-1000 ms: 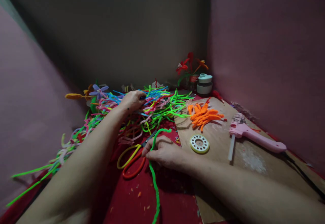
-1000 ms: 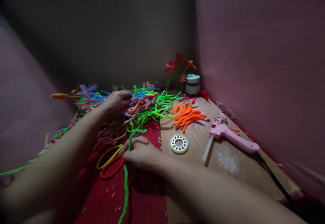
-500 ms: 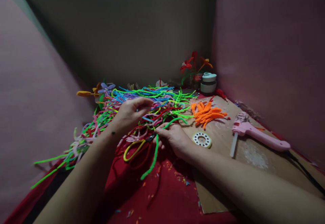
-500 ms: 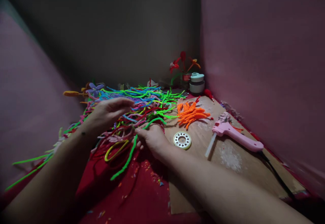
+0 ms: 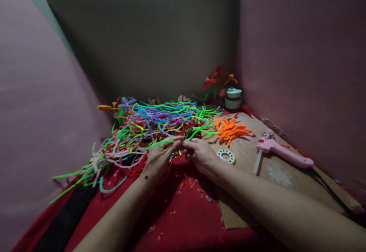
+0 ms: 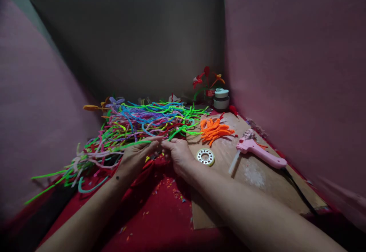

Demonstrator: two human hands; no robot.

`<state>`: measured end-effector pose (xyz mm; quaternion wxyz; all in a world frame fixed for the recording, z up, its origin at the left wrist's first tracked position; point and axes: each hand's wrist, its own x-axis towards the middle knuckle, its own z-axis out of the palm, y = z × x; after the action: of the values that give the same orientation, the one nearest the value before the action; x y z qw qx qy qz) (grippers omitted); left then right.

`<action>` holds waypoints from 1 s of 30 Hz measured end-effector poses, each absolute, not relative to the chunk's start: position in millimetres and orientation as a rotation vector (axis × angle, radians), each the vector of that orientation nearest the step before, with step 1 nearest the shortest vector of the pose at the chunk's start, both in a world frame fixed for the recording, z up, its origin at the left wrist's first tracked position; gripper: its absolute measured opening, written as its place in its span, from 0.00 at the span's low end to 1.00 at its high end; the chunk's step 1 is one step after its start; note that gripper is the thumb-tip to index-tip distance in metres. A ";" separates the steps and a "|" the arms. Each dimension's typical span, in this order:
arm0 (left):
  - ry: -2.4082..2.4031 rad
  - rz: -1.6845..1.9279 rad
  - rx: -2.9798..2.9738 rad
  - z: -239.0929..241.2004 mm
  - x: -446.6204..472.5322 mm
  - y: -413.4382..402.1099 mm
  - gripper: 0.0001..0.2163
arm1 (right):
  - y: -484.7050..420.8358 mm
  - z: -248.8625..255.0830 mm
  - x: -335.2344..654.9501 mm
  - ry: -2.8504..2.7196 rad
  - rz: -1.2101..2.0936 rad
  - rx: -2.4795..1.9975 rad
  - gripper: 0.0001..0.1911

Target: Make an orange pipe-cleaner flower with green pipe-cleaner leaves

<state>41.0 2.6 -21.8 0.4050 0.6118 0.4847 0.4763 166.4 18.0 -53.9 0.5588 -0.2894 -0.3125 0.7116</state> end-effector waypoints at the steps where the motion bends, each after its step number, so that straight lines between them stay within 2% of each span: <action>1: 1.215 1.231 1.455 -23.2 42.1 2.7 0.11 | 19.1 -52.1 167.8 -0.705 1.658 -0.684 0.11; 9: 1.102 1.187 1.201 -25.3 27.4 9.2 0.11 | 34.4 -38.9 185.5 -0.543 1.584 -0.704 0.05; 16: 0.941 1.328 1.077 -19.4 8.4 13.8 0.09 | 35.9 -24.8 198.0 -0.568 1.389 -0.762 0.07; 19: 0.887 1.408 1.021 -20.2 2.8 16.5 0.09 | 37.2 -24.0 203.0 -0.960 1.124 -1.054 0.11; 23: 0.801 1.400 0.994 -22.4 5.4 14.1 0.07 | 44.7 -30.7 201.6 -1.656 0.679 -1.500 0.08; 26: 0.734 1.336 1.001 -24.3 15.3 11.6 0.07 | 54.6 -38.4 190.8 -1.743 0.624 -1.596 0.07; 30: 0.601 1.184 1.006 -30.8 31.5 21.6 0.08 | 67.7 -46.1 175.8 -1.765 0.607 -1.697 0.11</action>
<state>31.5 21.6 -30.8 0.6729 0.4467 0.2670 0.5258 175.8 67.7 -46.1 0.3043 -0.6408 -0.6665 0.2293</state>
